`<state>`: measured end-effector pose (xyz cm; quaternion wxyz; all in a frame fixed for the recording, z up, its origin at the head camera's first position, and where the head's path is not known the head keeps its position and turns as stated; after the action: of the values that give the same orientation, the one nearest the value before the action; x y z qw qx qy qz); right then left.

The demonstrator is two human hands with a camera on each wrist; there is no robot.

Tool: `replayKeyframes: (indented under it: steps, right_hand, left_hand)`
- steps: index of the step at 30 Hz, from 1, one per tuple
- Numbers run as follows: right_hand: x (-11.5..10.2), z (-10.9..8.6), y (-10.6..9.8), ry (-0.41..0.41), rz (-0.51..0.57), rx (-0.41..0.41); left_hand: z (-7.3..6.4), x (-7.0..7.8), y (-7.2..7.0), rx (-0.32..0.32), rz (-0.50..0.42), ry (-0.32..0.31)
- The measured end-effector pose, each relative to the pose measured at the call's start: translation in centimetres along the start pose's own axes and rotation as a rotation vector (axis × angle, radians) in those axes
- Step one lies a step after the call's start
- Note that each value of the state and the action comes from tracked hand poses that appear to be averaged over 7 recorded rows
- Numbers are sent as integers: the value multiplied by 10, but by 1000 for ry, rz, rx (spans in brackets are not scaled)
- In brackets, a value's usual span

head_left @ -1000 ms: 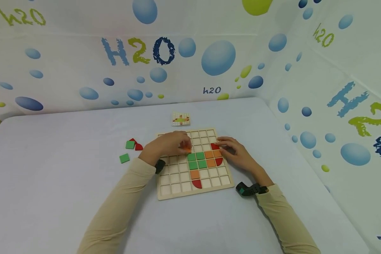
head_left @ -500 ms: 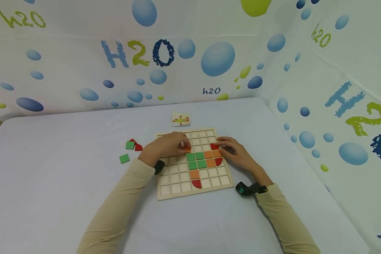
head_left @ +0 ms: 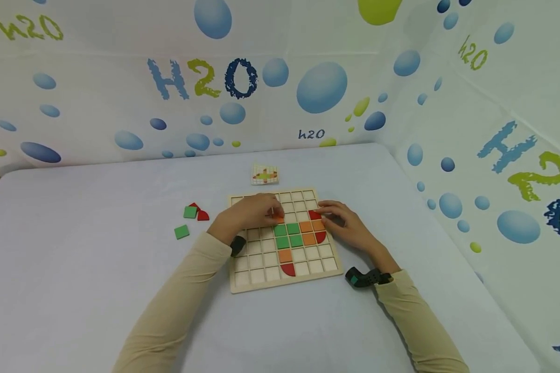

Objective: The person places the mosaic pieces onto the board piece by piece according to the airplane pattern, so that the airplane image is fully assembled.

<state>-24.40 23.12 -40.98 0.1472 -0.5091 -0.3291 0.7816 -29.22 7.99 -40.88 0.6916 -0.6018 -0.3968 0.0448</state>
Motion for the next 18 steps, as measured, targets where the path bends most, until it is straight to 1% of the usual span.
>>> replayKeyframes:
  steps: [3, 8, 13, 18]
  right_hand:
    - [-1, 1, 1, 7, -6, 1]
    - [-1, 1, 2, 6, -3, 6]
    - [-2, 1, 1, 4, 0, 12]
    - [-3, 2, 2, 3, -5, 11]
  left_hand:
    - [-3, -3, 0, -8, 9, -4]
    - [-10, -5, -3, -4, 7, -14]
    - [-21, -10, -10, 31, -20, -26]
    - [-31, -14, -16, 65, -23, -27]
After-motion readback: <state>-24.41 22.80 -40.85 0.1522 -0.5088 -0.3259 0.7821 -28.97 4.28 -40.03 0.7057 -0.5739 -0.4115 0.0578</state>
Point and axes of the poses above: each hand's wrist, its own z-axis towards the middle knuckle, its own y-axis out of the palm, x = y × z, the point moved 10 cm from there along z, towards the middle knuckle, and after that the axes turned 3 degrees about -z, right-handed, at the moved point
